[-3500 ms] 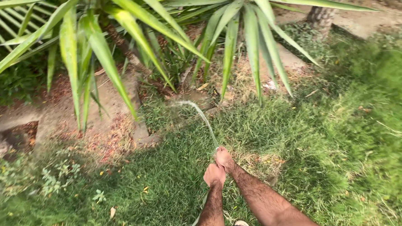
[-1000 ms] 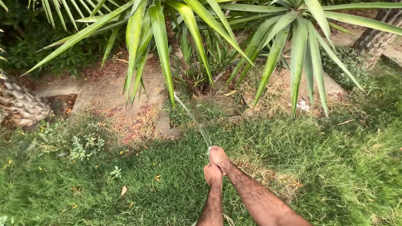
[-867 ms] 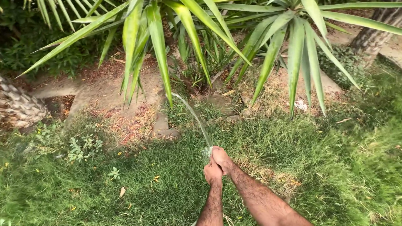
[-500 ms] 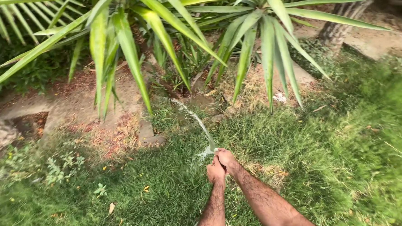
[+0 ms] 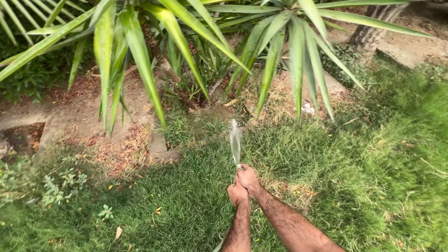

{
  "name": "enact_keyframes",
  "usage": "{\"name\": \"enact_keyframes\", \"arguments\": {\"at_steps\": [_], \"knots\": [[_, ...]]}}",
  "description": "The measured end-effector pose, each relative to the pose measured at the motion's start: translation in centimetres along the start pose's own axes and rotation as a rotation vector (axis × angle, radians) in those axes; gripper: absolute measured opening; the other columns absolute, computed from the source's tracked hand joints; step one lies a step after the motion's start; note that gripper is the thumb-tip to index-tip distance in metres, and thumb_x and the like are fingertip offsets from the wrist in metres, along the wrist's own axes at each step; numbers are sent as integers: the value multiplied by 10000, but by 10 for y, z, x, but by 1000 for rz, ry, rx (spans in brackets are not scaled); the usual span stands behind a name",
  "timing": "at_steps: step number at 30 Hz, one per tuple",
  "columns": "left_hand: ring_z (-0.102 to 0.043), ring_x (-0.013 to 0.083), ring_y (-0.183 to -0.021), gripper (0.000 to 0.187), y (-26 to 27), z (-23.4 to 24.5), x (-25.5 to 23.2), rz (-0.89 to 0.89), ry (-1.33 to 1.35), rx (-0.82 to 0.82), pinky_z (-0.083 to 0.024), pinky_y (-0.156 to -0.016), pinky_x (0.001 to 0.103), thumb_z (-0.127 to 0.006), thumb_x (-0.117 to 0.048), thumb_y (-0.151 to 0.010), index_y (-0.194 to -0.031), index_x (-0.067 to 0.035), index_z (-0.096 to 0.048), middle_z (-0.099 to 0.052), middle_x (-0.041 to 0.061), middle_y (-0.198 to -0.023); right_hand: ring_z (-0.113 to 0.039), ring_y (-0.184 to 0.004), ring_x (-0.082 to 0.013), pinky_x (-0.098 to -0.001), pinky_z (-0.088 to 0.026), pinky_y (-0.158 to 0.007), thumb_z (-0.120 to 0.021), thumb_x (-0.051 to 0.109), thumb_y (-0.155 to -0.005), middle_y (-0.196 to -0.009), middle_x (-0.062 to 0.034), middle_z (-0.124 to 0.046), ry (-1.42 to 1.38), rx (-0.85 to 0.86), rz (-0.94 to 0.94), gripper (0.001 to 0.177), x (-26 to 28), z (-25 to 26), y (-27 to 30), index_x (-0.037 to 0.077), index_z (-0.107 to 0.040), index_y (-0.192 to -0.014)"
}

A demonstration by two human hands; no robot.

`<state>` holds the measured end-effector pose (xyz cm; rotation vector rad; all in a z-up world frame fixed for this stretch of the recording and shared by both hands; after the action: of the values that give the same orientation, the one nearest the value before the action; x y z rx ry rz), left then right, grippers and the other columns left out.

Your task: Watering several small plants and the base of a palm tree in a garden using a hose.

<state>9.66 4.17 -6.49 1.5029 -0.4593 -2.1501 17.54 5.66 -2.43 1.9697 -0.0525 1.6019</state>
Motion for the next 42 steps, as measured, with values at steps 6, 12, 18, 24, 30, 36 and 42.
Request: {"name": "enact_keyframes", "arguments": {"at_steps": [6,12,18,24,30,36,42], "knots": [[-735,353,-735,734,5,41,-8,41,99,-134,-533,-654,514,-541,-707,-910,-907,-16,-789,-764,182,-819,-632,-537,-172,-350,-548,-528,-530,171,-1044,-655,-65,-643,193,106,116,341,-21,-39,-26,-9,-570,-1331],[-730,350,-736,751,-16,72,4,72,157,-262,-530,-647,480,-545,-735,-894,-880,-29,-798,-765,169,-800,-617,-538,-169,-350,-546,-526,-529,182,-1049,-653,-54,-627,178,239,101,366,-38,-87,-35,-19,-558,-1353],[-729,365,-688,763,9,100,-17,59,162,-374,-521,-622,498,-516,-743,-902,-833,-41,-808,-757,170,-741,-601,-575,-172,-338,-536,-526,-523,168,-1047,-687,-52,-592,88,335,-16,427,-17,-108,-5,11,-473,-1440],[-715,380,-694,783,-6,70,-11,50,67,-339,-519,-615,503,-530,-756,-914,-838,-21,-791,-746,190,-755,-582,-577,-169,-330,-526,-532,-534,182,-1053,-700,-53,-579,-15,290,-14,408,-18,-85,-20,-13,-521,-1412],[-727,409,-773,759,12,34,-24,-29,13,-207,-531,-668,528,-523,-735,-918,-899,-28,-800,-756,202,-832,-590,-565,-192,-355,-523,-525,-558,165,-1028,-685,-62,-579,-98,157,43,348,-14,-33,-31,-18,-560,-1324],[-743,392,-811,729,25,-8,-28,-93,-30,-85,-547,-690,527,-530,-747,-890,-966,-84,-822,-777,177,-886,-579,-557,-178,-345,-528,-526,-532,151,-1030,-665,-58,-581,-68,8,96,342,-2,21,-25,-14,-558,-1327],[-754,327,-792,720,53,-13,-49,-53,-154,5,-530,-668,473,-517,-766,-896,-936,-113,-817,-799,144,-881,-609,-574,-154,-332,-562,-549,-481,137,-1045,-707,-54,-597,-16,-53,78,346,13,46,-10,10,-543,-1361]]}}
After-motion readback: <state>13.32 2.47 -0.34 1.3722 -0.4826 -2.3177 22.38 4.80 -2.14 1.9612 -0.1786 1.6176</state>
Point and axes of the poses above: each hand's wrist, its own y-axis away from the middle knuckle, its own z-axis out of the back of the hand, x = y × z, the point moved 3 cm from there along -y, towards the middle knuckle
